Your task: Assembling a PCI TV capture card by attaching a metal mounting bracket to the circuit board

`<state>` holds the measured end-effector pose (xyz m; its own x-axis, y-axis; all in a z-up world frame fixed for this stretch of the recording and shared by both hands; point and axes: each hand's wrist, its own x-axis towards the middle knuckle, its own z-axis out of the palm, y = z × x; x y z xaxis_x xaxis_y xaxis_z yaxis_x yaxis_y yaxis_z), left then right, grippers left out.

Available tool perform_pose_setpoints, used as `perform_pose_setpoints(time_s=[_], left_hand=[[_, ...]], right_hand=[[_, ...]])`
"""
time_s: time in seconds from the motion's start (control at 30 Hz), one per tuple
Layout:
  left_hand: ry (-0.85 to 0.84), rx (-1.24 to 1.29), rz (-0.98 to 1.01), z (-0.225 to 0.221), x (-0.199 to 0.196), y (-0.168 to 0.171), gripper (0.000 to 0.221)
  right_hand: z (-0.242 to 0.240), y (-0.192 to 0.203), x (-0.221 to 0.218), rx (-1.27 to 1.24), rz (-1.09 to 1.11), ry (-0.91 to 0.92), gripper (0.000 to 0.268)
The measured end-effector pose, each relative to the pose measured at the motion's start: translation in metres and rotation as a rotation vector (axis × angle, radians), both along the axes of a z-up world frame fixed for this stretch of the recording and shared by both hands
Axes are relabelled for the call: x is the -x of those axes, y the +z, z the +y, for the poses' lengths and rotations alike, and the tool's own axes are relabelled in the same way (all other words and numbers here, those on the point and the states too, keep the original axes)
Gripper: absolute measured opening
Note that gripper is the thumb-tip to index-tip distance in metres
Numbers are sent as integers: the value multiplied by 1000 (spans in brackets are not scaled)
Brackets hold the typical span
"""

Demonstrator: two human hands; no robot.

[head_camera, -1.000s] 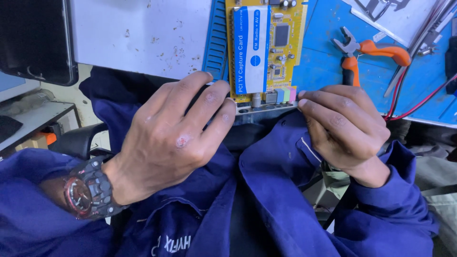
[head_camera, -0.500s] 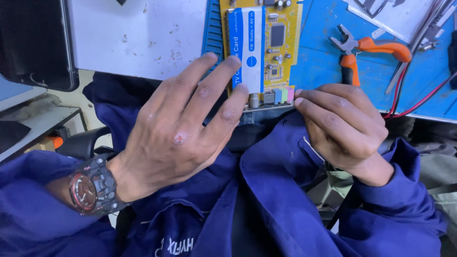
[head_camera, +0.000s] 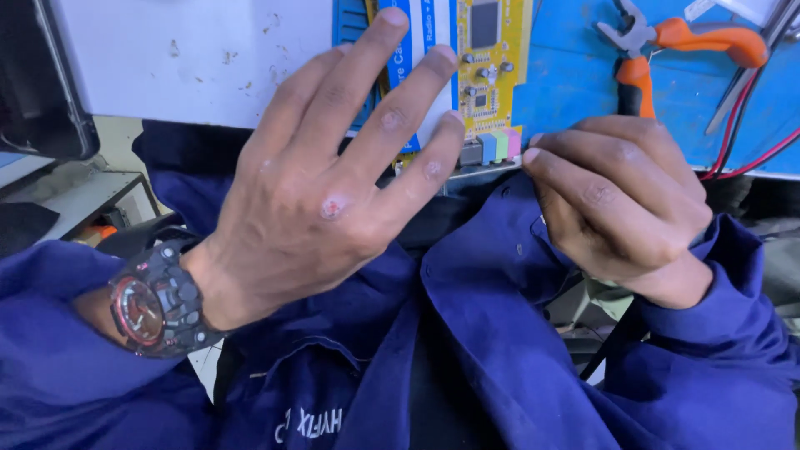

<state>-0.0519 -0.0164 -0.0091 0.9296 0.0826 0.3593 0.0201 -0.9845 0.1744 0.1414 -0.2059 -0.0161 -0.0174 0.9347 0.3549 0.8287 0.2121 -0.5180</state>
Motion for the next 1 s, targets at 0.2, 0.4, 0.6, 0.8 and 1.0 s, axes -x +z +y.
perform_pose_setpoints(time_s=[0.2,0.4,0.6,0.8,1.0], left_hand=[[7,-67,12,-1,1,0,14],[-16,-25,53,-3,3,-1,29],[-63,-43,73,2,4,-1,50],[-78,-5,38,3,5,2,46],[-98,97,-30,4,4,20,45]], right_hand=[[1,-9,3,-59,-85,-27,7],[19,-9,8,-129,-372,51,11],[30,-3,9,-215,-441,121,11],[33,3,8,-250,-317,117,10],[37,44,1,-142,-52,121,13]])
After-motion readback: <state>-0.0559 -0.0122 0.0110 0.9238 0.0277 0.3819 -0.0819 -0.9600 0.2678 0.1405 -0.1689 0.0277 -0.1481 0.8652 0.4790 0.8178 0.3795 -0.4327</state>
